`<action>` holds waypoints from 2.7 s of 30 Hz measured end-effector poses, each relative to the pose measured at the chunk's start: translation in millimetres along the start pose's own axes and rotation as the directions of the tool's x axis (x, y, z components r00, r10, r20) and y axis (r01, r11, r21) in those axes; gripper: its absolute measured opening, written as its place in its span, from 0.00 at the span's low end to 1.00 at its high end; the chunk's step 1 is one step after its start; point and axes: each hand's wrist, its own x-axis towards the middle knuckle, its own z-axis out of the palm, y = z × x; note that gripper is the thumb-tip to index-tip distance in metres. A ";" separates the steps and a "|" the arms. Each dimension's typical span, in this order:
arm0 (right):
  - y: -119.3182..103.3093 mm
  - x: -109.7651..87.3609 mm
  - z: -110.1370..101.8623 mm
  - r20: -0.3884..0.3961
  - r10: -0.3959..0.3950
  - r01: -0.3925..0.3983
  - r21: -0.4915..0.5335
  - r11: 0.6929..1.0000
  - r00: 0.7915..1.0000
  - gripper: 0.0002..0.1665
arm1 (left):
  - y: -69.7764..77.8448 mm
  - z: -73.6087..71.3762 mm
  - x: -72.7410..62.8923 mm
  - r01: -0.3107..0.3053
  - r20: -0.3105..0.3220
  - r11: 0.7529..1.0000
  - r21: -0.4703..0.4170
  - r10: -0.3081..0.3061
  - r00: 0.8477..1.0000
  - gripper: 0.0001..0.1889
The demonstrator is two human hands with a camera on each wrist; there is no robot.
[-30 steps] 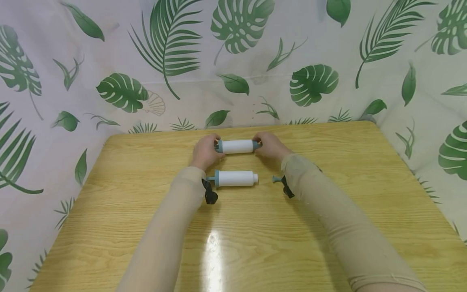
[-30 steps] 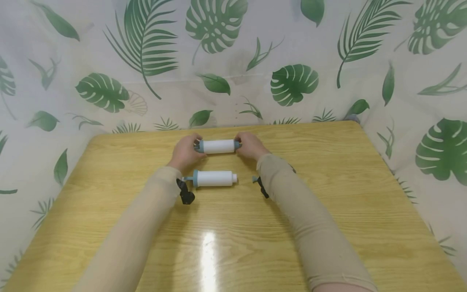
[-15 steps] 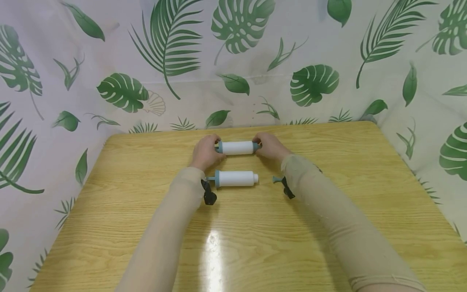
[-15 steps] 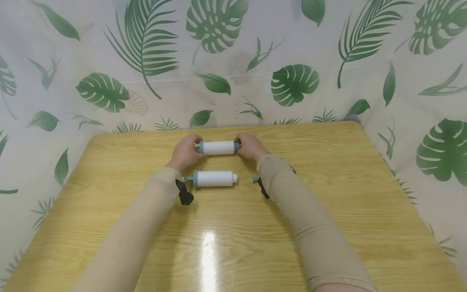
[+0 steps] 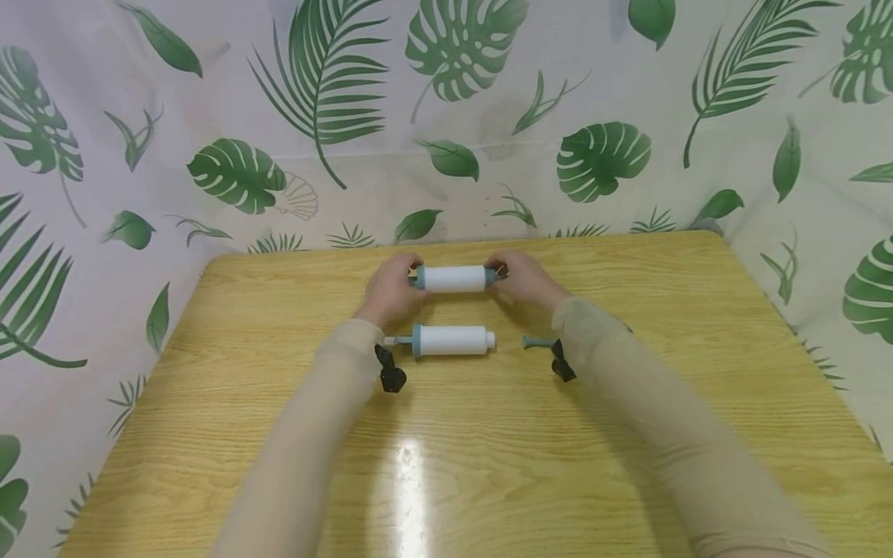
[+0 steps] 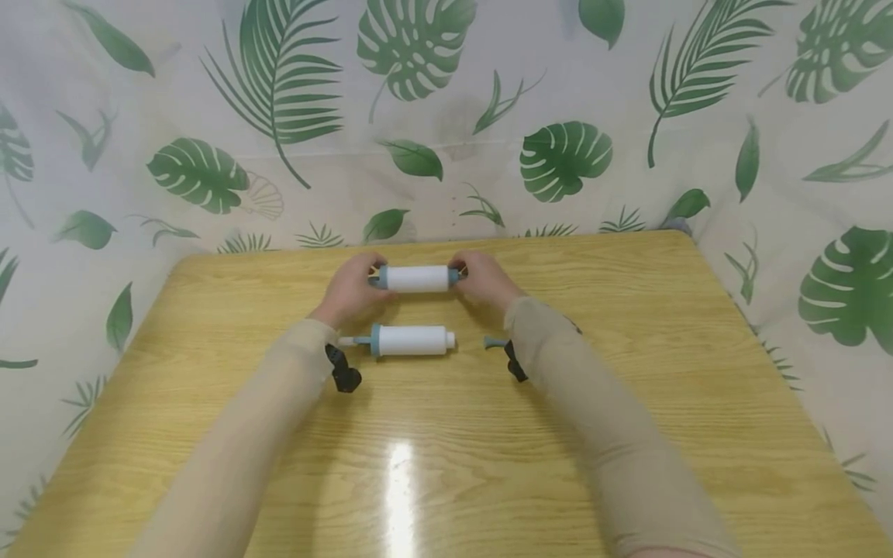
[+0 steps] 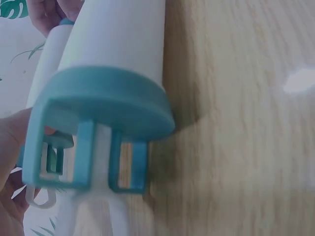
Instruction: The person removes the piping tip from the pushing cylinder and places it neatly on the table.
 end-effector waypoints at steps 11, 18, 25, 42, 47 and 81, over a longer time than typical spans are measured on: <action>0.6 -14.0 -9.4 0.008 -0.123 0.123 0.066 0.990 0.992 0.21 | -4.6 -8.9 -14.6 -0.060 0.014 0.995 -0.077 0.061 0.998 0.29; 1.2 -20.3 -9.4 0.027 -0.110 0.104 0.155 0.982 0.994 0.23 | -7.8 -13.6 -21.3 -0.100 0.006 0.985 -0.138 0.102 0.995 0.28; -4.4 -26.5 -12.8 0.056 -0.077 0.059 0.271 0.961 0.995 0.27 | -9.8 -17.1 -23.4 -0.137 -0.015 0.966 -0.219 0.137 0.990 0.27; 2.1 -21.6 -12.1 0.034 -0.080 0.073 0.181 0.981 0.996 0.30 | -5.8 -22.4 -21.8 -0.204 -0.018 0.959 -0.197 0.204 0.979 0.26; 0.5 -22.4 -11.9 0.031 -0.050 0.043 0.196 0.980 0.998 0.30 | -7.1 -18.5 -21.6 -0.197 -0.021 0.961 -0.191 0.197 0.980 0.30; 12.9 -25.4 -10.4 -0.129 -0.184 0.206 0.191 0.960 0.974 0.28 | -0.2 -20.0 -15.0 -0.222 -0.032 0.968 -0.117 0.219 0.975 0.23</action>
